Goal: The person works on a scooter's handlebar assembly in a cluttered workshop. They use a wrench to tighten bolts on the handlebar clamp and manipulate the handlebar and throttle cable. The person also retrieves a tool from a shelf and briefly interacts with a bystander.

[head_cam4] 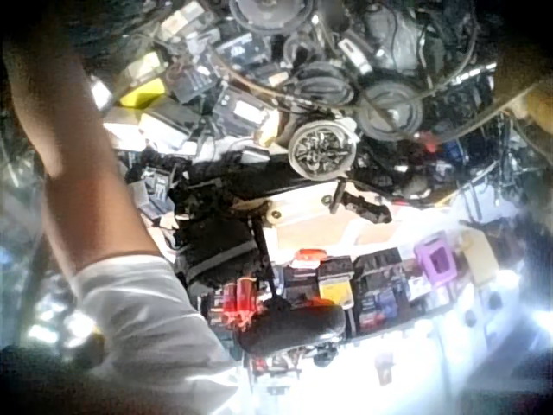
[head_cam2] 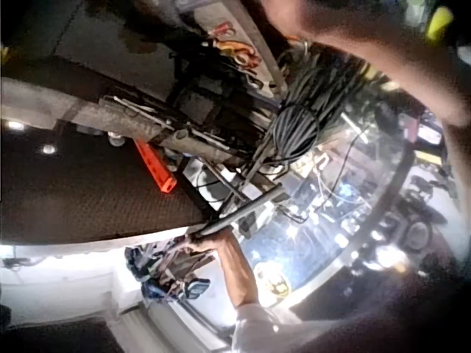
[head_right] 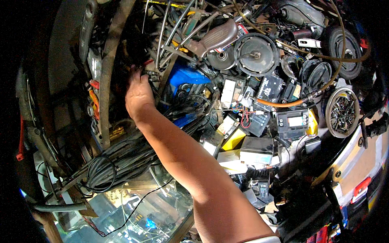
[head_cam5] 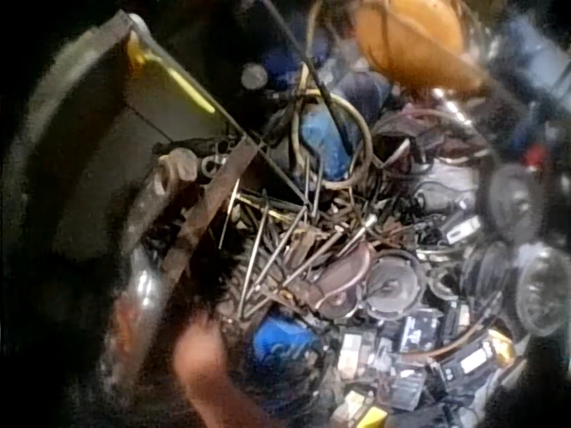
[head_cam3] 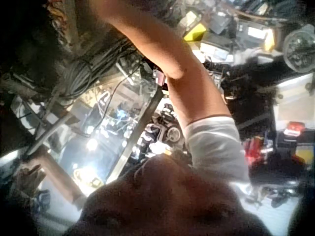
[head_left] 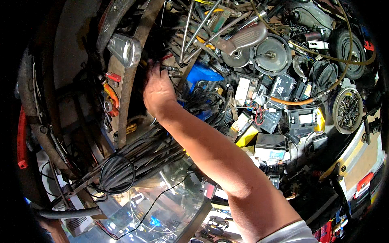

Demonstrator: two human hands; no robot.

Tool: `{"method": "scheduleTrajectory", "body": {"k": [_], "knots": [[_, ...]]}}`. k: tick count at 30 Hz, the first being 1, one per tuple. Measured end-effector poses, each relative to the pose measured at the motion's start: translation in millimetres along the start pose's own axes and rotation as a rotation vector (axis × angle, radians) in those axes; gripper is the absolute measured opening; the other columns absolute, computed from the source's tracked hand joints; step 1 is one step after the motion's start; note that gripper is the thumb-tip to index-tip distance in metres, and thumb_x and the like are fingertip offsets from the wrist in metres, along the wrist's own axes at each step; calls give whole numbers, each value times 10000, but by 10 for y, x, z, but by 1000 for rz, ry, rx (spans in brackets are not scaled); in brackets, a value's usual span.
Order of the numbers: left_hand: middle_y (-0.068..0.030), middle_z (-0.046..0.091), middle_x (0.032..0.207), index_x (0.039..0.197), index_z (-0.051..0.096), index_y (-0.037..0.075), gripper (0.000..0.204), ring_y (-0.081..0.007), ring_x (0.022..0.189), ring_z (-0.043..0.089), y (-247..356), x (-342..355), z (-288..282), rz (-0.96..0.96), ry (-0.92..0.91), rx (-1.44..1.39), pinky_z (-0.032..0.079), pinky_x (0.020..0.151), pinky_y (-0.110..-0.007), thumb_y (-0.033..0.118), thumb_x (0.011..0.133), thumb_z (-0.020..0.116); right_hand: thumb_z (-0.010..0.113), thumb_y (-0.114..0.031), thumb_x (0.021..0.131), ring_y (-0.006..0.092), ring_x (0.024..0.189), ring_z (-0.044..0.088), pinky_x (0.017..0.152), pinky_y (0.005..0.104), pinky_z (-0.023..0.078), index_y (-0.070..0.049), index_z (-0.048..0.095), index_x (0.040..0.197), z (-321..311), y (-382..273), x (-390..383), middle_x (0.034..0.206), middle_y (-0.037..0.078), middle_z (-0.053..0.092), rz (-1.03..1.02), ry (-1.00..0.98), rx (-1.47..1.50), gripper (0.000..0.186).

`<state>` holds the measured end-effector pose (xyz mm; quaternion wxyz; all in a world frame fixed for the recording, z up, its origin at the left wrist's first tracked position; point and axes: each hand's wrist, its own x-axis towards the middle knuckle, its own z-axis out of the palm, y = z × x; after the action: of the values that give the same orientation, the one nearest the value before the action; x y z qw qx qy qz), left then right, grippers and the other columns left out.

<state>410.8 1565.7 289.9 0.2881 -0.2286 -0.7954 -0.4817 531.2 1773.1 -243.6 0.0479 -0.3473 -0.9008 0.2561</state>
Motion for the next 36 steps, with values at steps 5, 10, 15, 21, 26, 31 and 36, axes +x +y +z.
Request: {"method": "scheduleTrajectory", "body": {"k": [5,10,15,21,26,31,36], "knots": [[-151,477,1547,1566,402,89,704,-324,1429,437,-38,201,-214,-13,-54,-21,286,1226,-488,527,1016,430,501,-327,982,393,1457,361,1060,444,361,-3,634,1376,301,56,-40,1599,240,396,9,315,-4,527],[-128,517,1478,1414,531,79,537,-335,1346,494,61,-220,44,-61,-38,-137,340,1175,-516,455,1038,456,502,-329,984,330,1350,468,1038,462,365,-68,661,1326,247,-45,189,1434,170,576,12,355,530,459],[-141,528,1487,1432,537,80,565,-351,1358,509,44,-309,189,-137,-56,-201,354,1187,-538,483,1050,434,562,-464,999,308,1219,556,1019,481,448,-86,661,1169,-178,347,637,1277,125,638,-333,855,2452,426],[-148,531,1491,1448,531,63,593,-352,1375,500,60,-406,124,-147,-48,-150,364,1186,-528,486,1040,454,428,-552,1047,257,1224,602,1092,479,447,-152,580,1335,-1180,1397,797,1343,98,638,590,320,2867,515],[-142,477,1537,1472,517,105,605,-373,1405,458,62,-509,160,-210,29,-162,397,1152,-561,508,1023,469,386,-547,1055,252,1304,552,1148,481,394,-165,559,1381,-1189,1747,979,1413,98,599,782,431,2557,531],[-143,438,1566,1488,498,126,618,-393,1417,438,67,-466,99,-282,58,-188,404,1139,-606,526,1018,461,348,-541,1065,251,1358,496,1180,480,344,-164,541,1406,-1188,1729,943,1461,103,558,830,400,2484,543],[-159,438,1569,1512,473,112,642,-387,1424,436,-295,20,-291,-286,-62,-213,409,1145,-593,534,1033,416,311,-534,1075,251,1412,439,1211,478,294,-164,524,1431,-1319,1838,883,1509,107,517,803,424,2505,556]]}}
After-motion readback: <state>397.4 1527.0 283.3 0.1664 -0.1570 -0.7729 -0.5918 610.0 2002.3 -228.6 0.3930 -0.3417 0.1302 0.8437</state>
